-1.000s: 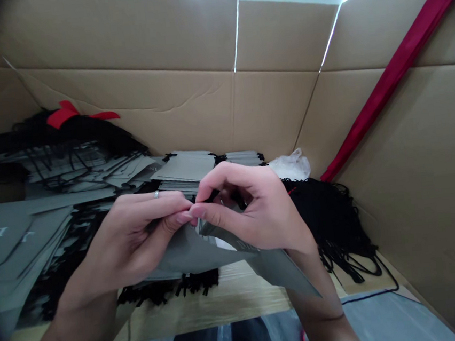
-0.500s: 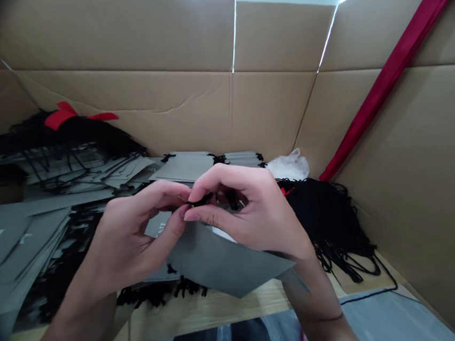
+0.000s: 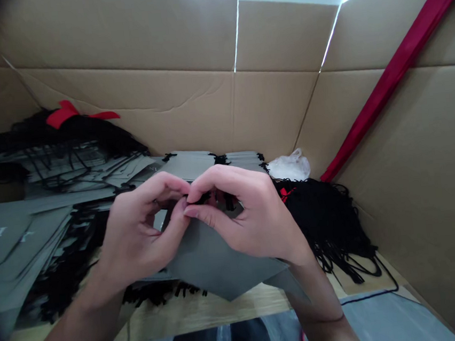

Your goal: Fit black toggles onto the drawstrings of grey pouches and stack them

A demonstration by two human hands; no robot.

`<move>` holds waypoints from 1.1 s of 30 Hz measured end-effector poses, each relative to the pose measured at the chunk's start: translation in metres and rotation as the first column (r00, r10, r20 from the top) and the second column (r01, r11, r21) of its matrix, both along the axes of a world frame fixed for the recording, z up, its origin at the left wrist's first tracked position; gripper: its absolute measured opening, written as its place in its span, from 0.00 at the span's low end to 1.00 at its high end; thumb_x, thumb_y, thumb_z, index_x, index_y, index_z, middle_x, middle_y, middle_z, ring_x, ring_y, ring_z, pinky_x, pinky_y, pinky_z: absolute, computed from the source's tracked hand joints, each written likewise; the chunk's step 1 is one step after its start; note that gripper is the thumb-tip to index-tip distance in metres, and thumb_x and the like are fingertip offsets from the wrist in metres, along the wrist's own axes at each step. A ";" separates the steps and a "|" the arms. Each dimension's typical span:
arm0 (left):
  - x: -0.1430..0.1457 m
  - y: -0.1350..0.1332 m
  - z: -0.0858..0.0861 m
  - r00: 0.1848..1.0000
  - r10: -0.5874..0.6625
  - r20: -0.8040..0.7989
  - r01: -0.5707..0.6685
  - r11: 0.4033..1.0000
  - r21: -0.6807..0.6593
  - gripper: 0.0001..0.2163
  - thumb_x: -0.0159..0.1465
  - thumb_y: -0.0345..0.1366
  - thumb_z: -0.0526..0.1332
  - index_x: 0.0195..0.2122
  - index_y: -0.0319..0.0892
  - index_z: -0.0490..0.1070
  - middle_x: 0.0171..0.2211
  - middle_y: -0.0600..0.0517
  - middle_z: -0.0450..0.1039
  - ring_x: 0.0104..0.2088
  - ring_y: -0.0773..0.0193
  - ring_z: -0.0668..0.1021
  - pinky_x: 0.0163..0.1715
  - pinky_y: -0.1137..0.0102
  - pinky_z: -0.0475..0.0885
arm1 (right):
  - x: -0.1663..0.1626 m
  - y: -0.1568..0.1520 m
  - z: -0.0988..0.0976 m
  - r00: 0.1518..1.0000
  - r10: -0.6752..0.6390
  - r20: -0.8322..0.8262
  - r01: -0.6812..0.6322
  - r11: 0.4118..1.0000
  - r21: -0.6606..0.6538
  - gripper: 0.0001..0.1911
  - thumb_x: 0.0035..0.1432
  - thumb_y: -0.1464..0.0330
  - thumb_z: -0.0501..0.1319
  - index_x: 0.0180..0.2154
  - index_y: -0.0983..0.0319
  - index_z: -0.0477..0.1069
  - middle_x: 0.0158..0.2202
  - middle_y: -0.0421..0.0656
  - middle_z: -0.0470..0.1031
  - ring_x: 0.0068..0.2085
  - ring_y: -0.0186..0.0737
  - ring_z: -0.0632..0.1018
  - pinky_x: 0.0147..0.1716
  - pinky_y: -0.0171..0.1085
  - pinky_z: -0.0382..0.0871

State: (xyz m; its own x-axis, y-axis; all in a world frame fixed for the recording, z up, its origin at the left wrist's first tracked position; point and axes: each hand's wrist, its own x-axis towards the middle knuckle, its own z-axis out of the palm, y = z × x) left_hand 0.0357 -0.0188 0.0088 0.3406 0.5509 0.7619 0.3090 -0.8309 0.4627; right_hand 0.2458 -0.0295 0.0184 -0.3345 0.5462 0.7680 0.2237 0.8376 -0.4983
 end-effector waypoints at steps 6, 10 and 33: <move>0.003 0.000 -0.004 0.997 0.070 -0.030 -0.065 0.986 0.153 0.07 0.75 0.25 0.62 0.49 0.43 0.76 0.37 0.60 0.82 0.33 0.76 0.82 0.37 0.80 0.74 | 0.003 -0.001 0.002 0.996 -0.056 -0.074 0.046 0.989 -0.138 0.17 0.60 0.66 0.84 0.47 0.56 0.83 0.40 0.37 0.84 0.36 0.34 0.79 0.33 0.34 0.72; 0.004 -0.001 -0.006 0.986 0.165 -0.010 -0.158 0.957 0.243 0.06 0.75 0.26 0.63 0.47 0.41 0.77 0.36 0.59 0.82 0.30 0.75 0.79 0.35 0.78 0.73 | 0.002 -0.003 0.005 0.983 -0.170 -0.069 0.155 0.970 -0.188 0.15 0.60 0.61 0.84 0.39 0.57 0.83 0.30 0.34 0.79 0.29 0.31 0.72 0.27 0.33 0.66; -0.008 0.000 0.003 0.993 0.096 -0.065 -0.083 0.980 0.178 0.09 0.75 0.23 0.62 0.41 0.42 0.80 0.31 0.60 0.81 0.27 0.74 0.77 0.28 0.76 0.68 | 0.004 0.006 -0.001 0.983 -0.101 -0.153 0.099 0.995 -0.020 0.13 0.60 0.63 0.84 0.40 0.57 0.83 0.33 0.35 0.80 0.31 0.33 0.74 0.30 0.35 0.69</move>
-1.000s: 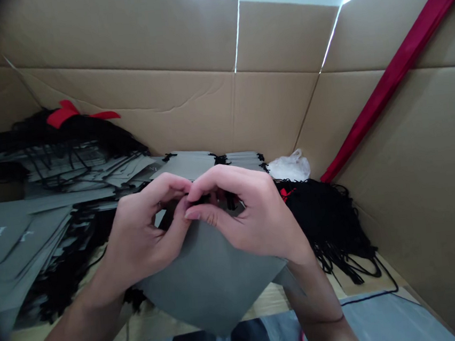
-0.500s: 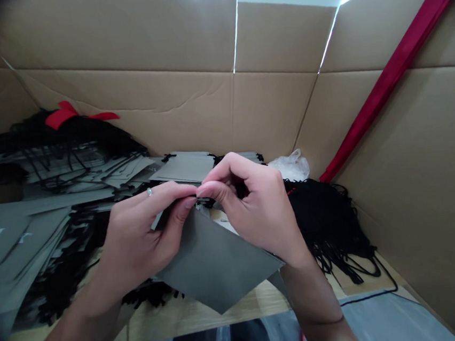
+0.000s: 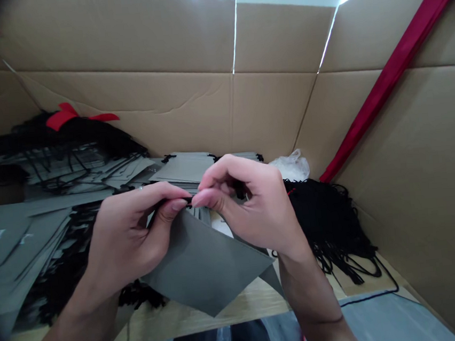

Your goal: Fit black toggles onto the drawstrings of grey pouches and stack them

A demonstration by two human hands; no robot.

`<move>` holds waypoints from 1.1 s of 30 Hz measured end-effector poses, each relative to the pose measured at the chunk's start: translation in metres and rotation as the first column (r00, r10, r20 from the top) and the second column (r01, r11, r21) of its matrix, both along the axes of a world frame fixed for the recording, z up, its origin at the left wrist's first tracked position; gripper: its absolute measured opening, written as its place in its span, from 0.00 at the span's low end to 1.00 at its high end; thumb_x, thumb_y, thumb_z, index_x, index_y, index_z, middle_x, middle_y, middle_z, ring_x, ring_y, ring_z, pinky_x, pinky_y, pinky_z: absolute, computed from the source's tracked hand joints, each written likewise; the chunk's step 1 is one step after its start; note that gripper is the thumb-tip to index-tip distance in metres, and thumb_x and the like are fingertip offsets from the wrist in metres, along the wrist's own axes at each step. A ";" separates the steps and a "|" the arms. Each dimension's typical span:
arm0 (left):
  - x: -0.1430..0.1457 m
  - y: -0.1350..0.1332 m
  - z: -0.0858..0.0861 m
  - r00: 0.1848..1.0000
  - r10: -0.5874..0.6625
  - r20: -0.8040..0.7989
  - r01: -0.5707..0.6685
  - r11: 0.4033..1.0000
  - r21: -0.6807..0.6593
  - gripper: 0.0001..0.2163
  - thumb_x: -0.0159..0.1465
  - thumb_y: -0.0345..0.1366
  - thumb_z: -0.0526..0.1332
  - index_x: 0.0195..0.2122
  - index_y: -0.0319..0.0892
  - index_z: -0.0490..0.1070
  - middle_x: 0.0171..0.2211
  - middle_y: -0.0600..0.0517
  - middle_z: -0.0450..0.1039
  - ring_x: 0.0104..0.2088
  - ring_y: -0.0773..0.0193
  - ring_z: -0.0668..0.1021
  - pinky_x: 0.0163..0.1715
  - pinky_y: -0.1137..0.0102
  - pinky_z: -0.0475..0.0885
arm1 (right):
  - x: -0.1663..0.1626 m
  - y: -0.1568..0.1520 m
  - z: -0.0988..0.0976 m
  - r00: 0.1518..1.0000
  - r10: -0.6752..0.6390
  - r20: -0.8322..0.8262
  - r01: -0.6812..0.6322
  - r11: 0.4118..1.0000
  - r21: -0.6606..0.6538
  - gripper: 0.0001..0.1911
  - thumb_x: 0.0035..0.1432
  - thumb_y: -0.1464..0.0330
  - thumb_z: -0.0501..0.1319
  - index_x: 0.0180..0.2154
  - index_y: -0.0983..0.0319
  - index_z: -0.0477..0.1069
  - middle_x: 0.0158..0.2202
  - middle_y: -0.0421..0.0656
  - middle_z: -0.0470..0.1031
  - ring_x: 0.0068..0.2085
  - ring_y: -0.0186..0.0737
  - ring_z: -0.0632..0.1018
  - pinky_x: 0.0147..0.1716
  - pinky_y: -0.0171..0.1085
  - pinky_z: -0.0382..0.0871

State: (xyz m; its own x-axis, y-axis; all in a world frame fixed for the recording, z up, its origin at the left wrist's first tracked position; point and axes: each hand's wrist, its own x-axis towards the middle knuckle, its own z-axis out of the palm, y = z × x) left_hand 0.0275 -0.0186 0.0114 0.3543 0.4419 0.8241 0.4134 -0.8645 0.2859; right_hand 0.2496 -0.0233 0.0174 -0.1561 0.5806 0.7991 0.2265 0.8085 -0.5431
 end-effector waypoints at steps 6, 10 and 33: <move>0.000 -0.001 -0.006 0.999 0.013 -0.042 -0.012 1.000 0.024 0.09 0.77 0.25 0.61 0.46 0.43 0.80 0.38 0.57 0.86 0.34 0.72 0.83 0.36 0.76 0.74 | 0.002 0.003 0.003 0.981 0.101 0.164 -0.109 0.993 0.043 0.18 0.57 0.68 0.86 0.45 0.57 0.83 0.40 0.36 0.84 0.36 0.35 0.79 0.36 0.36 0.75; 0.001 -0.004 -0.007 0.997 0.035 -0.067 -0.034 0.999 0.023 0.07 0.77 0.27 0.63 0.49 0.44 0.80 0.40 0.57 0.87 0.35 0.71 0.85 0.38 0.75 0.76 | -0.002 0.002 0.002 0.981 0.015 0.193 -0.035 0.995 0.097 0.10 0.64 0.69 0.81 0.41 0.58 0.82 0.37 0.36 0.85 0.34 0.33 0.79 0.36 0.36 0.74; -0.003 0.001 -0.003 0.981 -0.167 -0.099 0.169 0.985 0.017 0.14 0.74 0.17 0.55 0.41 0.43 0.75 0.33 0.57 0.77 0.28 0.74 0.73 0.27 0.74 0.66 | -0.008 0.009 -0.001 0.966 0.222 -0.135 -0.235 0.968 -0.089 0.15 0.60 0.60 0.84 0.33 0.59 0.82 0.30 0.39 0.83 0.29 0.37 0.80 0.27 0.36 0.73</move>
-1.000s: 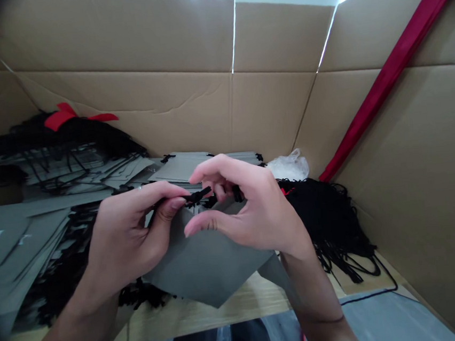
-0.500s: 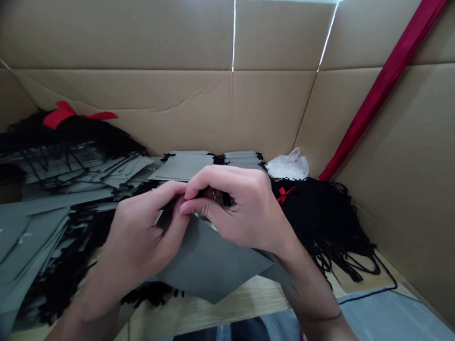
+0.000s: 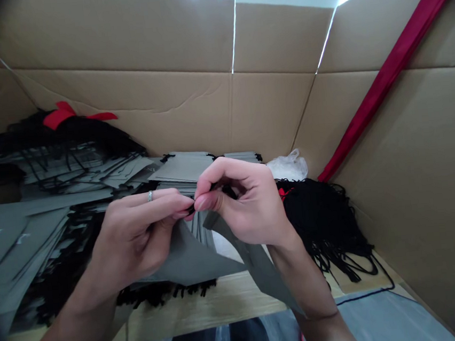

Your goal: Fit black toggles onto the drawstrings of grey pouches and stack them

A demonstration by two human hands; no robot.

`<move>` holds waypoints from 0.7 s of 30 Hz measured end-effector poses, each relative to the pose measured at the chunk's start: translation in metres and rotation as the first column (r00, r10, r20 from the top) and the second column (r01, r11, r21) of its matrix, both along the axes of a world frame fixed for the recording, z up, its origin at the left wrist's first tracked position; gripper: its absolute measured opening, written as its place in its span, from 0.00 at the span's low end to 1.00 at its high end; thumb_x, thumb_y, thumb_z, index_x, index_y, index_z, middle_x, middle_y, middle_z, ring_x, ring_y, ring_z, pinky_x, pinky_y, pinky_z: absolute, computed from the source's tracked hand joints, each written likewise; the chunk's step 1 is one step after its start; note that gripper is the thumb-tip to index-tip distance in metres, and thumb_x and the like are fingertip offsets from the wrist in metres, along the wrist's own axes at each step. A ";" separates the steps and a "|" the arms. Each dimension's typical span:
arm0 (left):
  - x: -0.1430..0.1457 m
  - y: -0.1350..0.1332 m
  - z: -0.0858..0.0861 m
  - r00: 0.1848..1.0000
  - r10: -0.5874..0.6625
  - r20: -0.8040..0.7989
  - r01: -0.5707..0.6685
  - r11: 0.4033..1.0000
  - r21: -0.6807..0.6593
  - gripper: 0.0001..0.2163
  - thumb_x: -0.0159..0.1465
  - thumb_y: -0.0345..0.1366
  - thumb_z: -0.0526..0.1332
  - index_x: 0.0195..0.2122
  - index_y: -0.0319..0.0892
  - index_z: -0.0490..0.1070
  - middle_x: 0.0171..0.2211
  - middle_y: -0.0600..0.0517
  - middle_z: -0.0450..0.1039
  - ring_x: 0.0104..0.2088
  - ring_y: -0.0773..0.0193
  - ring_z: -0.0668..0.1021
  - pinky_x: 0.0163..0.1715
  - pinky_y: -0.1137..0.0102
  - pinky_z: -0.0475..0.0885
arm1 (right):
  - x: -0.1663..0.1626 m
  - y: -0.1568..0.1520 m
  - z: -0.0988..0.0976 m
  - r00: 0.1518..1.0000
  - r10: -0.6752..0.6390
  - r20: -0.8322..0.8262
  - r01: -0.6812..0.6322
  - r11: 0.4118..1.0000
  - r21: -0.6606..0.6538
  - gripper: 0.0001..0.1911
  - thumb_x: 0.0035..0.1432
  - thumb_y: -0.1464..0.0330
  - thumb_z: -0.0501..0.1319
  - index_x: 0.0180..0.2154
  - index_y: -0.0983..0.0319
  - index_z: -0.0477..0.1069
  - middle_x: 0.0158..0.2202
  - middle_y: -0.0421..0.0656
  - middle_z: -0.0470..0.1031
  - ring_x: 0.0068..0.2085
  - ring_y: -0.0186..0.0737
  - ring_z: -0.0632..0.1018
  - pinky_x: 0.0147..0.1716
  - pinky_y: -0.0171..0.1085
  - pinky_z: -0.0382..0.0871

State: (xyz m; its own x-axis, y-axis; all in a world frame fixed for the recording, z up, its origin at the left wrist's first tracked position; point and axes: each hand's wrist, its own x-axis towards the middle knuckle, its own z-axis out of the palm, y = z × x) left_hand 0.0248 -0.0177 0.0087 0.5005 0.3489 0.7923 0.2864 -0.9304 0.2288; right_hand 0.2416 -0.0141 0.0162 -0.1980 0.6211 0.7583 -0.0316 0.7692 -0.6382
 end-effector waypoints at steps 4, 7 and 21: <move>0.000 -0.001 0.000 0.999 -0.031 0.018 0.031 0.999 0.009 0.14 0.75 0.18 0.56 0.44 0.44 0.75 0.33 0.57 0.79 0.28 0.73 0.74 0.25 0.73 0.66 | -0.001 0.004 0.001 0.998 0.016 -0.055 -0.018 0.999 -0.044 0.18 0.57 0.57 0.85 0.32 0.59 0.81 0.29 0.39 0.82 0.29 0.37 0.79 0.29 0.36 0.74; -0.001 -0.002 -0.001 0.999 0.028 0.024 -0.029 0.999 0.043 0.13 0.75 0.19 0.58 0.44 0.44 0.75 0.34 0.57 0.80 0.29 0.73 0.76 0.28 0.74 0.68 | -0.001 0.005 0.001 0.997 0.023 -0.071 -0.025 0.999 -0.033 0.17 0.58 0.58 0.85 0.34 0.58 0.82 0.31 0.38 0.82 0.31 0.37 0.80 0.31 0.36 0.75; 0.007 0.001 -0.011 0.953 0.289 0.086 -0.302 0.928 0.220 0.10 0.74 0.21 0.59 0.44 0.44 0.75 0.34 0.55 0.80 0.31 0.68 0.77 0.33 0.73 0.71 | 0.004 -0.009 0.001 0.937 -0.324 0.134 0.322 0.946 0.037 0.32 0.74 0.41 0.65 0.31 0.60 0.78 0.24 0.39 0.72 0.25 0.34 0.68 0.24 0.37 0.58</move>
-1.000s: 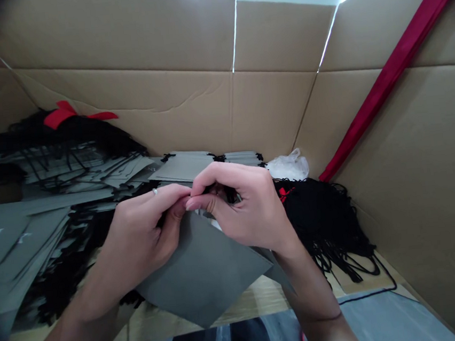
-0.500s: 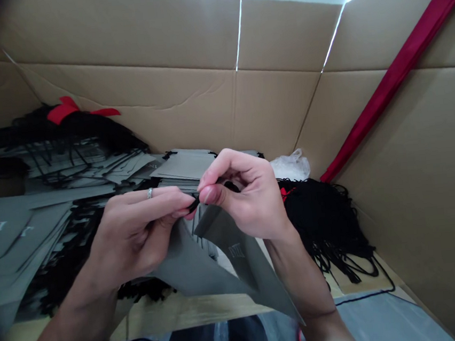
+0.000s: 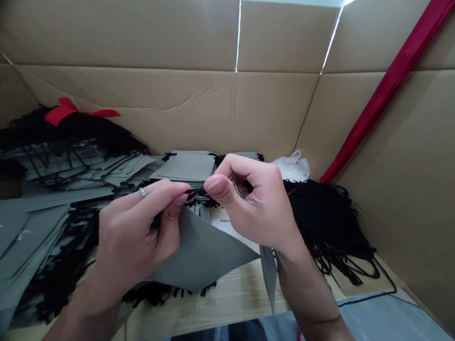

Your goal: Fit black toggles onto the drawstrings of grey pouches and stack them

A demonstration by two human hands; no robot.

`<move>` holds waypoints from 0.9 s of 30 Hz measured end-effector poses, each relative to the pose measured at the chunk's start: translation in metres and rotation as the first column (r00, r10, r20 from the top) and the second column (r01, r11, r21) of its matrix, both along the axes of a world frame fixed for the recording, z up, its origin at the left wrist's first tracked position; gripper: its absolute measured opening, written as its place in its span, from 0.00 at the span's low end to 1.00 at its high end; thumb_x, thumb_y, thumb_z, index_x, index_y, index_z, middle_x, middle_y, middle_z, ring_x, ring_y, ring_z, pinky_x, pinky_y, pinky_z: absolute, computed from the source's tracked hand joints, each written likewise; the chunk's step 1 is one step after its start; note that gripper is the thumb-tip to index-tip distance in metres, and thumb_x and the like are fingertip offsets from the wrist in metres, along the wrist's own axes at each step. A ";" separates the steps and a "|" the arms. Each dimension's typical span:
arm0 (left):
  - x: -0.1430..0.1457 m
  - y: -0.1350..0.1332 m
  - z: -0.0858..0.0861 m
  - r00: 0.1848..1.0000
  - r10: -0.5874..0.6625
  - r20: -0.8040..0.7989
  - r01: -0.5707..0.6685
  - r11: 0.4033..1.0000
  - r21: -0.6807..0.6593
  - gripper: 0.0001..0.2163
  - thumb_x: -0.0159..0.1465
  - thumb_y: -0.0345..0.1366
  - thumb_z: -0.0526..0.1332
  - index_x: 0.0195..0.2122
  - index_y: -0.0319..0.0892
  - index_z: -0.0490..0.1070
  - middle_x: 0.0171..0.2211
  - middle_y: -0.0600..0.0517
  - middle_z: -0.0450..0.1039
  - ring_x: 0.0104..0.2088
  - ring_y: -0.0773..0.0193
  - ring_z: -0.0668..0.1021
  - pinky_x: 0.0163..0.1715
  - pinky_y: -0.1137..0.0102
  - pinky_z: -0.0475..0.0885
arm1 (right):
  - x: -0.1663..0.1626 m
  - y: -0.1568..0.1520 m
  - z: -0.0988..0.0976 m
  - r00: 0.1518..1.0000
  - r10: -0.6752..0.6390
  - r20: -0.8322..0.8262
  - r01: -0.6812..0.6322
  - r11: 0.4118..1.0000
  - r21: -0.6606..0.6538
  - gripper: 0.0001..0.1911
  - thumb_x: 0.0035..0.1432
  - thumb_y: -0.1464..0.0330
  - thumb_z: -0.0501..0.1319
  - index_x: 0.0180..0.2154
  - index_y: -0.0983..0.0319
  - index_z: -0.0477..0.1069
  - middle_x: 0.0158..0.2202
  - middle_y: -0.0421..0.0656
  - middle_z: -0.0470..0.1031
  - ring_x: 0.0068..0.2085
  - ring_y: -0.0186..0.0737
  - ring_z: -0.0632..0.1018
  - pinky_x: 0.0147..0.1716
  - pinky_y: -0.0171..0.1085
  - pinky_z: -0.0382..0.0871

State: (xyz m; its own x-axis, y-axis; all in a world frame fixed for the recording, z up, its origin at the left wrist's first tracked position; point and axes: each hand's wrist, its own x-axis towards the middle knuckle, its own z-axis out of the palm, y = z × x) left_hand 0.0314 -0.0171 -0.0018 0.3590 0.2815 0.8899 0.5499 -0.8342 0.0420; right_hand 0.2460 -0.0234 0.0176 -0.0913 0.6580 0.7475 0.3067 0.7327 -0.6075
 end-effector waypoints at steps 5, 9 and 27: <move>0.002 -0.001 0.000 1.000 0.023 -0.007 -0.023 1.000 0.019 0.09 0.76 0.23 0.58 0.44 0.44 0.75 0.33 0.54 0.80 0.30 0.67 0.77 0.32 0.71 0.71 | -0.005 -0.001 0.001 0.998 -0.055 0.019 0.054 0.998 0.025 0.29 0.69 0.42 0.72 0.29 0.59 0.76 0.22 0.37 0.70 0.24 0.34 0.66 0.23 0.36 0.58; 0.000 -0.002 0.001 0.999 -0.036 -0.021 0.035 0.999 -0.022 0.10 0.76 0.22 0.58 0.44 0.43 0.74 0.34 0.55 0.79 0.31 0.68 0.76 0.33 0.72 0.71 | -0.004 0.001 0.002 0.999 -0.047 0.001 0.047 0.998 0.033 0.28 0.67 0.42 0.73 0.30 0.59 0.78 0.23 0.37 0.73 0.25 0.34 0.68 0.23 0.36 0.60; 0.002 -0.004 0.004 0.997 -0.076 -0.026 0.073 0.991 -0.109 0.06 0.75 0.25 0.62 0.45 0.40 0.79 0.33 0.55 0.83 0.30 0.70 0.80 0.32 0.73 0.71 | -0.002 0.005 -0.001 0.982 0.144 0.122 -0.165 0.970 0.178 0.14 0.61 0.64 0.84 0.37 0.58 0.81 0.33 0.34 0.82 0.31 0.31 0.76 0.33 0.34 0.73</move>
